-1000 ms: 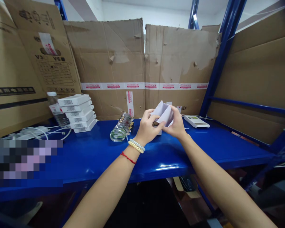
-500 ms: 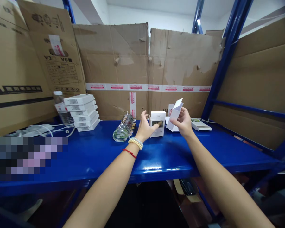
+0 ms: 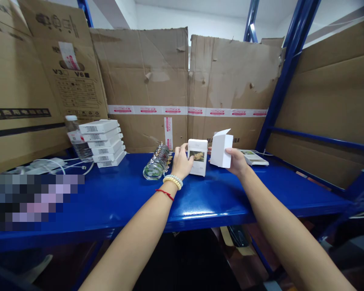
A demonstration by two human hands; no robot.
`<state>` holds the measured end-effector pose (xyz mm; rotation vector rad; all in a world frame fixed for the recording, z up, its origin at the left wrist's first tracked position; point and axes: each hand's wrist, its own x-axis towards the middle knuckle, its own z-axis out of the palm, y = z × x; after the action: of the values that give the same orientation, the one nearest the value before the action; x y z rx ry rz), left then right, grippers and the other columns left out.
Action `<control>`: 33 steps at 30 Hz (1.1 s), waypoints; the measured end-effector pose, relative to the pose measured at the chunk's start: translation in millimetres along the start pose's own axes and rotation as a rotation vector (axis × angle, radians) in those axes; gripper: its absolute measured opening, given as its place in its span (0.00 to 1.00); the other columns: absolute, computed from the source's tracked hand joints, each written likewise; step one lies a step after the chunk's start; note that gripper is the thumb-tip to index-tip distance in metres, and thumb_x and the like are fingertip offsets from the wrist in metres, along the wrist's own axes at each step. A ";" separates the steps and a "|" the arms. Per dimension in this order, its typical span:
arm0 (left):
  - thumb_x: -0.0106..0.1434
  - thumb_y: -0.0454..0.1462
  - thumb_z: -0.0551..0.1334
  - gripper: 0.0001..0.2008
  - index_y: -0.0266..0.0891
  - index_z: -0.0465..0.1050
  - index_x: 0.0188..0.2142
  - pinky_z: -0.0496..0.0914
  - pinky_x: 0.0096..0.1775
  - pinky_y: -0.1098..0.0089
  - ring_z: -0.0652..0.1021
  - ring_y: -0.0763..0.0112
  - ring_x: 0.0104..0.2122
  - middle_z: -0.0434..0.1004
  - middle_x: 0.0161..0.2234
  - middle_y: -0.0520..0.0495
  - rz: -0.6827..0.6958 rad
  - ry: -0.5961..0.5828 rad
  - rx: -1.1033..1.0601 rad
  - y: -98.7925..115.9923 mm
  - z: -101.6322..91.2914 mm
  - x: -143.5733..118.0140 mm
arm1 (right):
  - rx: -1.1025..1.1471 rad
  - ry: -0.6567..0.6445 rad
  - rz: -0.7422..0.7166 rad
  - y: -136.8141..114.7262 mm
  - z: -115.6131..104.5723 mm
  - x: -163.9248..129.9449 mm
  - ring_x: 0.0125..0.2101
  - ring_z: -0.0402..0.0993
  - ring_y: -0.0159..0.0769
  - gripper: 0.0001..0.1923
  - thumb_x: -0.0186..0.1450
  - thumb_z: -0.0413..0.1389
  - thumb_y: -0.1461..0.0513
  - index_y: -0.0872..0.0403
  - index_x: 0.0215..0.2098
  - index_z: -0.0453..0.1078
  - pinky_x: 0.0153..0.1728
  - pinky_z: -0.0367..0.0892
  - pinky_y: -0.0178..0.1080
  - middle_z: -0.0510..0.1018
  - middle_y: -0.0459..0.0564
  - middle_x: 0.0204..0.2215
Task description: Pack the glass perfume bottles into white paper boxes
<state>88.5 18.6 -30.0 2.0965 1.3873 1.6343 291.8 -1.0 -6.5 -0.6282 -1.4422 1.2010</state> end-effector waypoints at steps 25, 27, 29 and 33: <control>0.41 0.28 0.65 0.54 0.40 0.35 0.62 0.72 0.45 0.59 0.75 0.64 0.42 0.67 0.49 0.39 -0.082 -0.453 -0.489 0.9 5.9 -5.8 | -0.170 0.063 -0.381 -6.2 0.0 -1.9 0.47 0.74 0.54 0.43 0.53 0.42 0.37 0.51 0.58 0.62 0.45 0.69 0.59 0.78 0.57 0.43; 0.40 0.25 0.63 0.53 0.43 0.35 0.61 0.73 0.44 0.59 0.75 0.65 0.40 0.66 0.49 0.40 -0.085 -0.451 -0.516 0.2 7.0 -5.7 | -0.185 0.096 -0.358 -4.1 -1.6 0.8 0.47 0.74 0.54 0.41 0.53 0.43 0.37 0.51 0.57 0.63 0.45 0.69 0.58 0.79 0.56 0.41; 0.39 0.23 0.60 0.52 0.44 0.36 0.61 0.74 0.42 0.60 0.75 0.65 0.39 0.66 0.48 0.41 -0.110 -0.426 -0.527 -1.2 7.4 -4.5 | -0.173 0.099 -0.307 -2.4 -1.2 2.0 0.46 0.75 0.54 0.40 0.53 0.45 0.38 0.51 0.56 0.64 0.44 0.70 0.58 0.80 0.55 0.38; 0.39 0.24 0.60 0.51 0.45 0.36 0.60 0.74 0.40 0.59 0.75 0.64 0.38 0.66 0.47 0.42 -0.159 -0.458 -0.515 -2.7 6.5 -2.2 | -0.074 -0.024 -0.172 -2.8 3.1 -1.5 0.45 0.76 0.56 0.38 0.51 0.50 0.41 0.53 0.52 0.67 0.42 0.71 0.58 0.80 0.56 0.38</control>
<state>92.4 21.2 -35.7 1.8368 0.8497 1.1813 289.9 -4.3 -4.2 -0.5299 -1.5343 1.0282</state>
